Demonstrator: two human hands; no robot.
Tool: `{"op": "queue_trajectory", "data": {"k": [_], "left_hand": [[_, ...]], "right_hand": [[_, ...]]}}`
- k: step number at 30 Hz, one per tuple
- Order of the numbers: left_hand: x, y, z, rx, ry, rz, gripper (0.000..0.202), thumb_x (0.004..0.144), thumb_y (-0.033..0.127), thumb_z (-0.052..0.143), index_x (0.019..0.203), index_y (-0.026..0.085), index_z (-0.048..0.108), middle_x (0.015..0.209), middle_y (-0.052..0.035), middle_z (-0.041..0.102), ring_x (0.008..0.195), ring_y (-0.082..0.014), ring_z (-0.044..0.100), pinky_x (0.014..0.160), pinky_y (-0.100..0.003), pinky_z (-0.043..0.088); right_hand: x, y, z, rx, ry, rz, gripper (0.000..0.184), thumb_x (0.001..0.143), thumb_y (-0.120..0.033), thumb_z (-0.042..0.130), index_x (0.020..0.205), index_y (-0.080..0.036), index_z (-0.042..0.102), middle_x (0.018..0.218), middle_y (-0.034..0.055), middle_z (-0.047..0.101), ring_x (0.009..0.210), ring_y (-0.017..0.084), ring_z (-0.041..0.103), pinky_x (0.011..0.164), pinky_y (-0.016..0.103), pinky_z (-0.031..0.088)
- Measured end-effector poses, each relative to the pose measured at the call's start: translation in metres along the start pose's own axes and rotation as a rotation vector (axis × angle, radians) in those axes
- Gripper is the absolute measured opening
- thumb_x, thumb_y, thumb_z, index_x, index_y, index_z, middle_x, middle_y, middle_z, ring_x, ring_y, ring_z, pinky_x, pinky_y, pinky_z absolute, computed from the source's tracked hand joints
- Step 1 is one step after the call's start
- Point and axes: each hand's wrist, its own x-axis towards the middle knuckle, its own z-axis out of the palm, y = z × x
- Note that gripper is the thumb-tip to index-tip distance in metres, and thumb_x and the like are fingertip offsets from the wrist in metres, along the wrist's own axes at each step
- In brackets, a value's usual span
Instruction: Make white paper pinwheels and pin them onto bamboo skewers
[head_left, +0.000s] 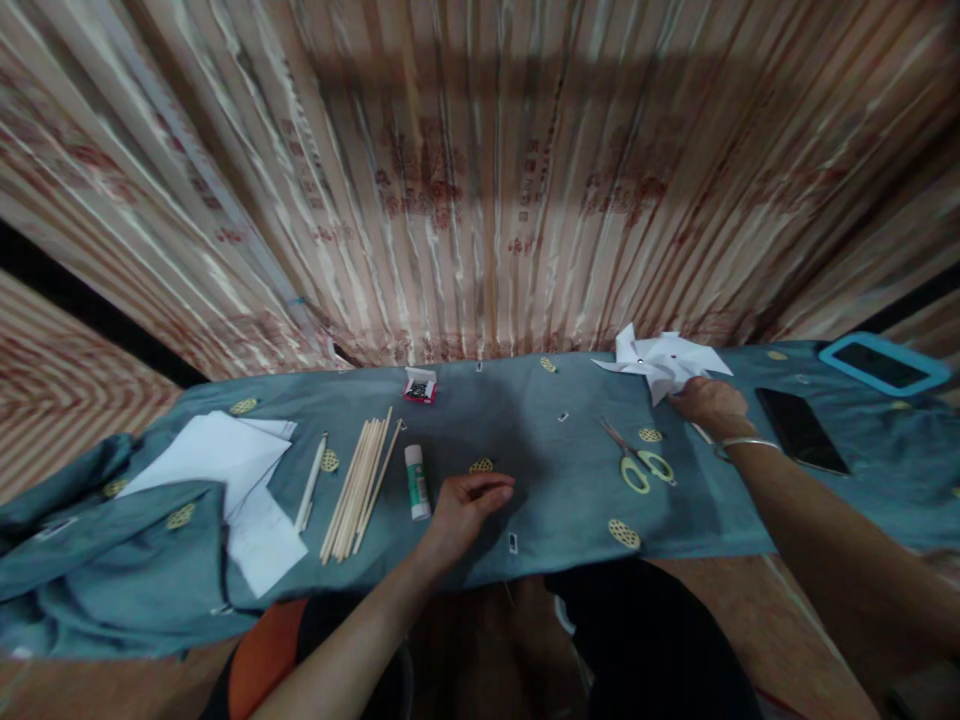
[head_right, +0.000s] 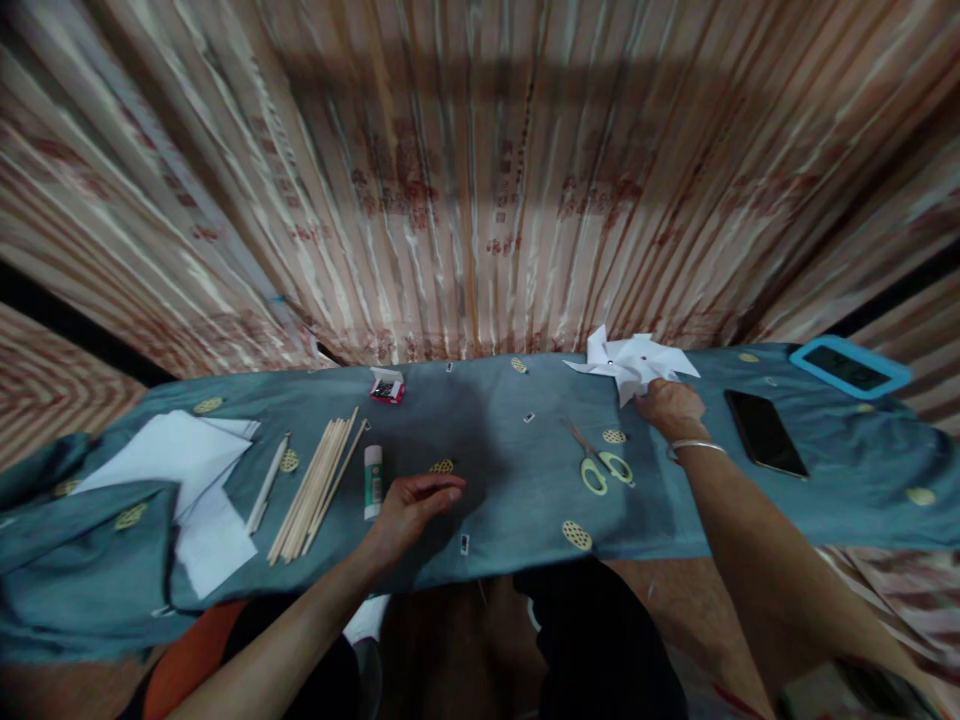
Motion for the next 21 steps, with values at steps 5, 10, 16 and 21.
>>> {"op": "queue_trajectory", "data": {"k": [5,10,16,21], "left_hand": [[-0.004,-0.006,0.000,-0.004,-0.011,0.030,0.022,0.058,0.035,0.079,0.072,0.017,0.080,0.065,-0.0050,0.071,0.062,-0.0158,0.055,0.063,-0.028,0.043],[-0.009,-0.014,-0.003,-0.035,0.002,0.030,0.024,0.065,0.040,0.074,0.070,0.017,0.079,0.063,-0.0057,0.070,0.060,-0.0156,0.055,0.061,-0.028,0.043],[-0.024,-0.020,-0.012,0.011,-0.062,0.029,0.033,0.072,0.046,0.067,0.063,0.015,0.076,0.058,-0.0047,0.066,0.054,-0.0134,0.049,0.058,-0.027,0.041],[-0.036,-0.022,-0.022,0.172,-0.073,0.114,0.021,0.073,0.035,0.066,0.070,0.017,0.078,0.066,-0.0035,0.069,0.064,-0.0169,0.056,0.063,-0.027,0.043]], "right_hand": [[-0.044,-0.022,-0.010,0.020,0.148,-0.064,0.034,0.088,-0.031,0.060,0.105,-0.004,0.072,0.094,0.0282,0.071,0.093,0.035,0.069,0.075,0.040,0.045],[-0.121,-0.076,0.001,0.293,0.094,-0.224,0.030,0.089,-0.036,0.054,0.103,-0.018,0.073,0.096,0.0170,0.076,0.087,0.032,0.072,0.073,0.038,0.052],[-0.194,-0.131,0.008,0.547,0.021,-0.478,0.027,0.084,-0.039,0.047,0.086,-0.029,0.072,0.090,0.0044,0.079,0.081,0.026,0.074,0.072,0.035,0.056],[-0.227,-0.163,-0.025,0.683,0.003,-0.576,0.025,0.084,-0.040,0.048,0.081,-0.031,0.072,0.085,0.0041,0.078,0.077,0.025,0.074,0.072,0.035,0.057]]}}
